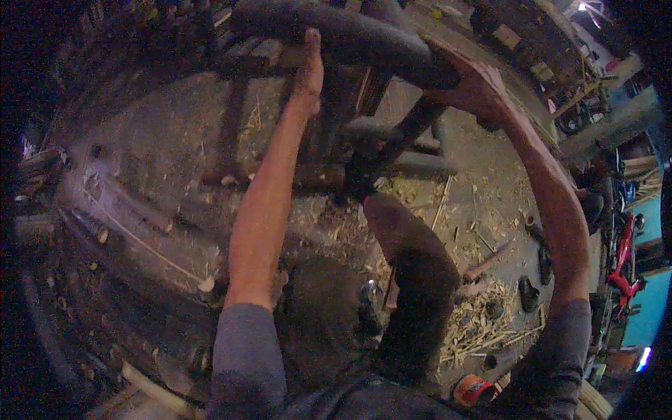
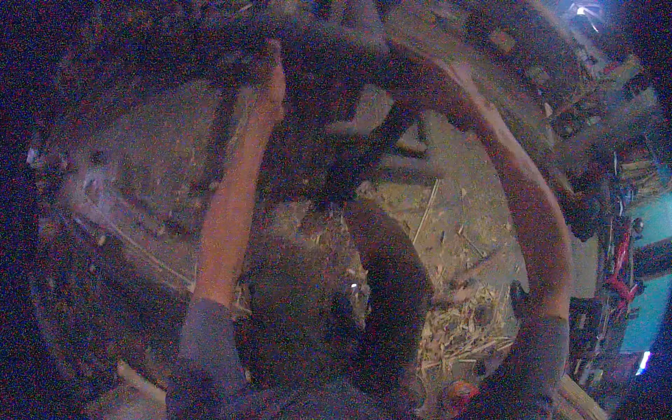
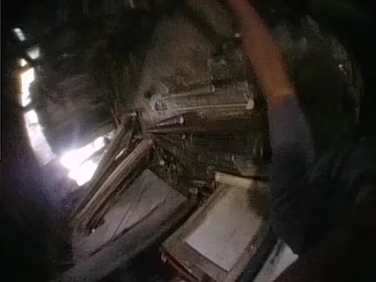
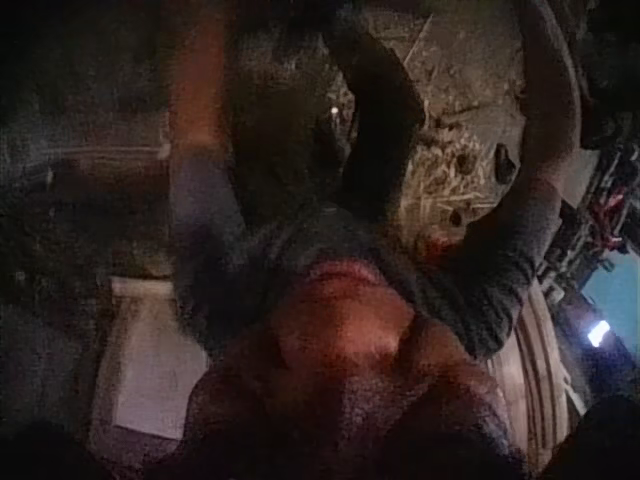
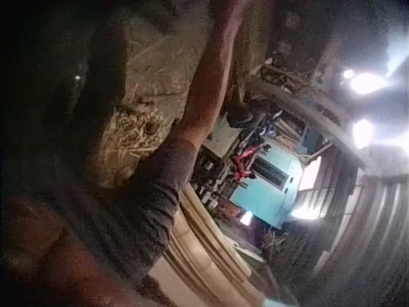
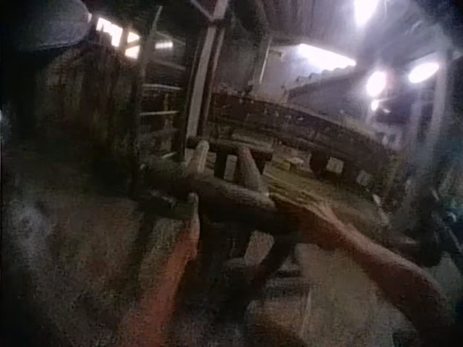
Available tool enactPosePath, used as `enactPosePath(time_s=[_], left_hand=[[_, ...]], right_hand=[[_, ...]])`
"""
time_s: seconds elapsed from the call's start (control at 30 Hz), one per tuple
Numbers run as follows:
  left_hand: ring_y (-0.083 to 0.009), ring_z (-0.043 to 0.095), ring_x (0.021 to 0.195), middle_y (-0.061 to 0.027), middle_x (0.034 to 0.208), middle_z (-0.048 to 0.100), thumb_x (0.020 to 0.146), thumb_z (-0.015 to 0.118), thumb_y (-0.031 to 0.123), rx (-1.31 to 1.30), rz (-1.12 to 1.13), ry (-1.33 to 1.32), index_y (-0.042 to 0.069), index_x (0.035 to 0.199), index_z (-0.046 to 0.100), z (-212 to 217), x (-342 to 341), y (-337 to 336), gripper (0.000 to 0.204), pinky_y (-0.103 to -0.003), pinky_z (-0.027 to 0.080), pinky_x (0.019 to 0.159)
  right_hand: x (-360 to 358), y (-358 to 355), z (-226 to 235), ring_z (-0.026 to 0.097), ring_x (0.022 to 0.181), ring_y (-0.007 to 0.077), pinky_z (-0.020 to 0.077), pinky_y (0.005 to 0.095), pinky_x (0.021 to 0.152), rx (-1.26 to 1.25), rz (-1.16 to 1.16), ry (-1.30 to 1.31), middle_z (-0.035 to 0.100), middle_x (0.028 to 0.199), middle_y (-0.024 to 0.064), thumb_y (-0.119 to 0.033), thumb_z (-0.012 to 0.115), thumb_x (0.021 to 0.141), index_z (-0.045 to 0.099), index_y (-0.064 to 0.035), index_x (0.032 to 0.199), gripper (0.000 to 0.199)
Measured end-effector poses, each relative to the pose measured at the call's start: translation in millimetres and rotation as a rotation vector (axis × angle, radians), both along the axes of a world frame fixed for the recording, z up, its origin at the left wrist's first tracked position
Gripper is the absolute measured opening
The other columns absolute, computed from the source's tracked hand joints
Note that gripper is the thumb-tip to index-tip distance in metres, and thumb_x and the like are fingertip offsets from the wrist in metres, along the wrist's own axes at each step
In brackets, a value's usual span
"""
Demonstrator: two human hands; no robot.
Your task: The person sits on the floor and assembles a bamboo structure by fitting hollow bamboo poles together. They repeatedly test the fit of the joints, adjust the alignment, and use a hammer to tap the pieces into place.
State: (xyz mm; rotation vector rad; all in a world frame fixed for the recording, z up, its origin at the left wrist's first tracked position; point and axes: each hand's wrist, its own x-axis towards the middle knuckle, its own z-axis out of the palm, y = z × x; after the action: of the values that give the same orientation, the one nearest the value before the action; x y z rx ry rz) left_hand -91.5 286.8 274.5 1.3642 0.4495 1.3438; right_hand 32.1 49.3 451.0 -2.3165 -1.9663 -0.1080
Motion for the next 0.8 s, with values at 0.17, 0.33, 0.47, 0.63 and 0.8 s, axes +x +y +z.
enactPosePath(time_s=[0.17,0.33,0.47,0.63,0.8], left_hand=[[-0.0266,0.019,0.137,-0.0097,0.149,0.019,0.087,0.04,0.062,-0.007,0.006,-0.048,0.004,0.144,0.016,6,13,0,0.085,-0.039,0.013,0.112],[-0.0264,0.019,0.137,-0.0093,0.15,0.019,0.087,0.04,0.063,-0.007,0.032,-0.046,0.004,0.144,0.015,7,4,5,0.086,-0.039,0.013,0.112],[-0.0262,0.019,0.137,-0.0089,0.15,0.018,0.086,0.04,0.064,-0.025,0.022,-0.057,0.004,0.144,0.014,6,8,5,0.087,-0.039,0.012,0.112],[-0.026,0.018,0.137,-0.0085,0.15,0.018,0.086,0.04,0.065,-0.08,-0.01,-0.064,0.004,0.144,0.013,12,5,2,0.089,-0.039,0.012,0.112],[-0.0258,0.018,0.138,-0.008,0.151,0.017,0.085,0.039,0.066,-0.67,0.033,0.01,0.004,0.145,0.012,1,-68,3,0.09,-0.039,0.011,0.112]], right_hand=[[47,8,-41,0.06,0.103,0.0307,0.0466,0.0419,0.088,0.13,0.012,-0.052,0.06,0.117,0.0124,-0.038,0.074,0.066,0.035,-0.0288,0.139,0.083],[12,17,-20,0.059,0.105,0.0306,0.0459,0.0418,0.089,0.123,0.007,-0.022,0.059,0.119,0.0132,-0.035,0.073,0.068,0.034,-0.026,0.14,0.083],[16,17,-11,0.058,0.108,0.0308,0.0454,0.0417,0.09,0.074,0.094,-0.057,0.057,0.121,0.0135,-0.036,0.073,0.068,0.033,-0.0257,0.141,0.084],[12,20,8,0.057,0.106,0.0305,0.0451,0.0415,0.089,-0.058,0.125,0.008,0.056,0.121,0.0141,-0.035,0.072,0.07,0.033,-0.0231,0.14,0.08],[12,41,-33,0.057,0.102,0.0299,0.0453,0.0409,0.085,-0.027,0.19,0.09,0.057,0.117,0.0144,-0.034,0.068,0.074,0.035,-0.0191,0.138,0.073]])
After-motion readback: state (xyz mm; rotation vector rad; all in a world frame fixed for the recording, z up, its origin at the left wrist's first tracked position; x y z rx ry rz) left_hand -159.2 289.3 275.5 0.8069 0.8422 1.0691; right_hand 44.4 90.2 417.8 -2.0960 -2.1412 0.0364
